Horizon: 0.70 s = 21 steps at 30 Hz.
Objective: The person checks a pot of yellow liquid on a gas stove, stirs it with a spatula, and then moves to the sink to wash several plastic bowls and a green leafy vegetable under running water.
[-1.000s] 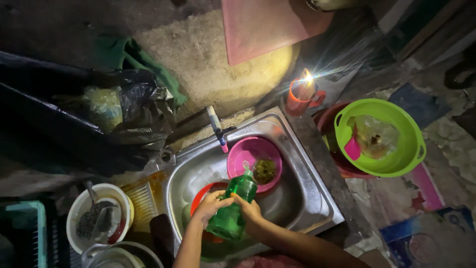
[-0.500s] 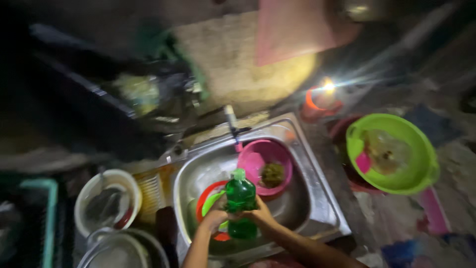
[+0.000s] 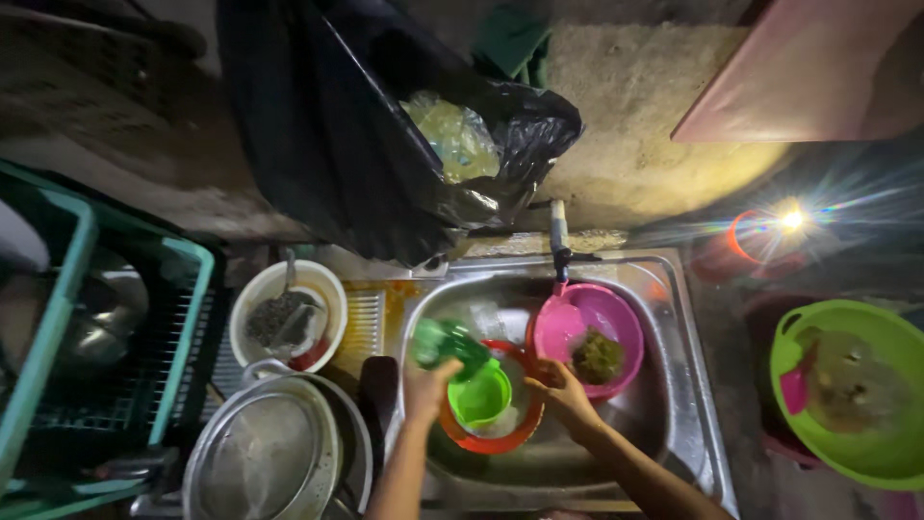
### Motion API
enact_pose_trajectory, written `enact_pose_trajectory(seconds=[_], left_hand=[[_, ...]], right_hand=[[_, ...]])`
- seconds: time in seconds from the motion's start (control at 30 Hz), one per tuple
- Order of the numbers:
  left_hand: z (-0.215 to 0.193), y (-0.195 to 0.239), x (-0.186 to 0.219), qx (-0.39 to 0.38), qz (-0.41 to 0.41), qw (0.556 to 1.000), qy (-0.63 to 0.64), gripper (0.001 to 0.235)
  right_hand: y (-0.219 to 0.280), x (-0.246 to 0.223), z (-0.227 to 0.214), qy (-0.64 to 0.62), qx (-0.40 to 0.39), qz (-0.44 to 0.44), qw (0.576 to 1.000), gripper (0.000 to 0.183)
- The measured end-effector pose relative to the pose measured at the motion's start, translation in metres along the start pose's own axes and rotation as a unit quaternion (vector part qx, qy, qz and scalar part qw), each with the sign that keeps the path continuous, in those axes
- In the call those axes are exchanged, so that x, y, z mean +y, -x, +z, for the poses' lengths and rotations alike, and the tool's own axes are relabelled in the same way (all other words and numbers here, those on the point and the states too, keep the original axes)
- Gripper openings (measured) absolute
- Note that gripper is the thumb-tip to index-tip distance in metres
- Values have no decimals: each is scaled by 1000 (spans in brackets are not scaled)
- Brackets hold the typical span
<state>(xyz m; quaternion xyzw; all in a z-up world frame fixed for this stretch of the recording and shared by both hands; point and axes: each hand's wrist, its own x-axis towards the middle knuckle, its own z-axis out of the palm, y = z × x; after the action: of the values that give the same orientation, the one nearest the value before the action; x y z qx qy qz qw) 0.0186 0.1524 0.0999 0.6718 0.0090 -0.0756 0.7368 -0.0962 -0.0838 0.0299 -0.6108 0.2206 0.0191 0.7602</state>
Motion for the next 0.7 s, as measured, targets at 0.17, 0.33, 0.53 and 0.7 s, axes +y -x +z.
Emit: enact_pose_trajectory(seconds=[0.17, 0.33, 0.53, 0.7], left_hand=[[-45, -55, -8, 206, 119, 966, -101, 92], [-72, -101, -14, 285, 126, 946, -91, 83], [-76, -105, -29, 264, 200, 939, -89, 90], [-70, -96, -66, 323, 241, 913, -67, 84]], right_hand=[[0, 44, -41, -101, 60, 143, 983, 42], [-6, 45, -59, -201, 187, 248, 929, 31], [-28, 57, -83, -347, 209, 269, 874, 35], [-30, 50, -79, -335, 316, 251, 851, 28]])
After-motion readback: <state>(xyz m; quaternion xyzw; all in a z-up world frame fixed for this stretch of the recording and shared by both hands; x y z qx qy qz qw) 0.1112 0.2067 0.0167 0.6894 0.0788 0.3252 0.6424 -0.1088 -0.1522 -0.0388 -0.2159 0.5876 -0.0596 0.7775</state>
